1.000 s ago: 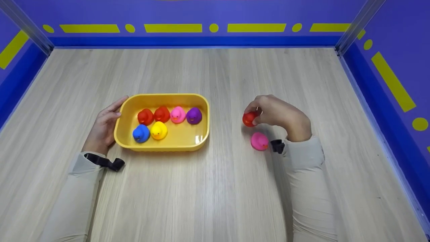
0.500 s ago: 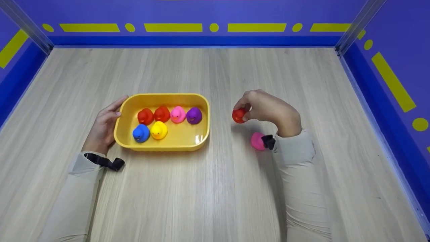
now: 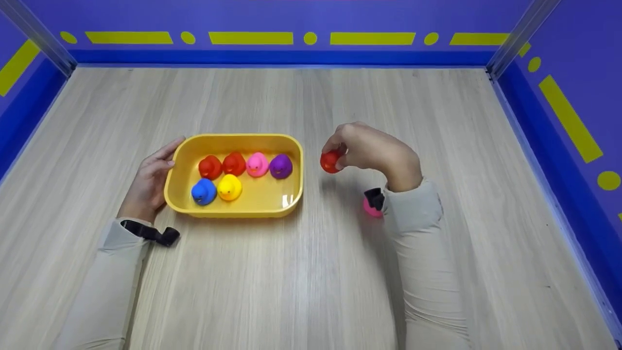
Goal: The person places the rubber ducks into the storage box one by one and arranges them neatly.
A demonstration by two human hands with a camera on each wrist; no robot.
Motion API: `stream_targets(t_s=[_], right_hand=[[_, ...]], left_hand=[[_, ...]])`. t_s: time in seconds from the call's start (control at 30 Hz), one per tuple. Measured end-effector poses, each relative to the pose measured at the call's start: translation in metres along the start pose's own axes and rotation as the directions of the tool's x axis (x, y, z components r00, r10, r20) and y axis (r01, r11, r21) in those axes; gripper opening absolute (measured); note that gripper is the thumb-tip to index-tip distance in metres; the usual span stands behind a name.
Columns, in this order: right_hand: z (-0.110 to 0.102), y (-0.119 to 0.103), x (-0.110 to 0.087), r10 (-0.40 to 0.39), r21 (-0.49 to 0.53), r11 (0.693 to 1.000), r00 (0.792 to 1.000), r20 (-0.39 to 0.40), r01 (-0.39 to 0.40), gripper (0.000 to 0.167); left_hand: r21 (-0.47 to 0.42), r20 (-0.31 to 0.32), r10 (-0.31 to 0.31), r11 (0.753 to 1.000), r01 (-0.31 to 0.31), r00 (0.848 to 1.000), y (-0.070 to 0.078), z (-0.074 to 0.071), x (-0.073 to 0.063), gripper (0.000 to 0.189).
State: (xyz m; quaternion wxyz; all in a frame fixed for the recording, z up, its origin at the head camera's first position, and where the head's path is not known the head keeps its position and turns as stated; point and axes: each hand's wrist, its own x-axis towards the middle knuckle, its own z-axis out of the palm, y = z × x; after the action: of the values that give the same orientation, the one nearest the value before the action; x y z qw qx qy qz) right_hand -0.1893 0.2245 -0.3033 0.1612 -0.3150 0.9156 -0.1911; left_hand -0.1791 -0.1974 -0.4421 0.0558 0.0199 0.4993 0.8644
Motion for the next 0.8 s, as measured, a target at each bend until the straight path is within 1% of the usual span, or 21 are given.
stream_targets(t_s=[0.27,0.5,0.8], right_hand=[[-0.002,-0.013,0.010,0.006,-0.021,1.000,1.000,0.016,-0.005,0.031],[-0.001,-0.021,0.020,-0.043,-0.010,0.999,0.999,0.018,0.043,0.030],[0.003,-0.035,0.030,-0.097,0.000,0.995,0.995,0.037,0.097,0.030]], left_hand=[[0.004,0.005,-0.002,1.000,0.002,1.000,0.001,0.002,0.001,0.058],[-0.008,-0.027,0.001,1.000,-0.001,1.000,0.002,0.004,0.001,0.057],[-0.011,-0.038,-0.004,1.000,0.004,0.999,0.000,0.003,-0.001,0.056]])
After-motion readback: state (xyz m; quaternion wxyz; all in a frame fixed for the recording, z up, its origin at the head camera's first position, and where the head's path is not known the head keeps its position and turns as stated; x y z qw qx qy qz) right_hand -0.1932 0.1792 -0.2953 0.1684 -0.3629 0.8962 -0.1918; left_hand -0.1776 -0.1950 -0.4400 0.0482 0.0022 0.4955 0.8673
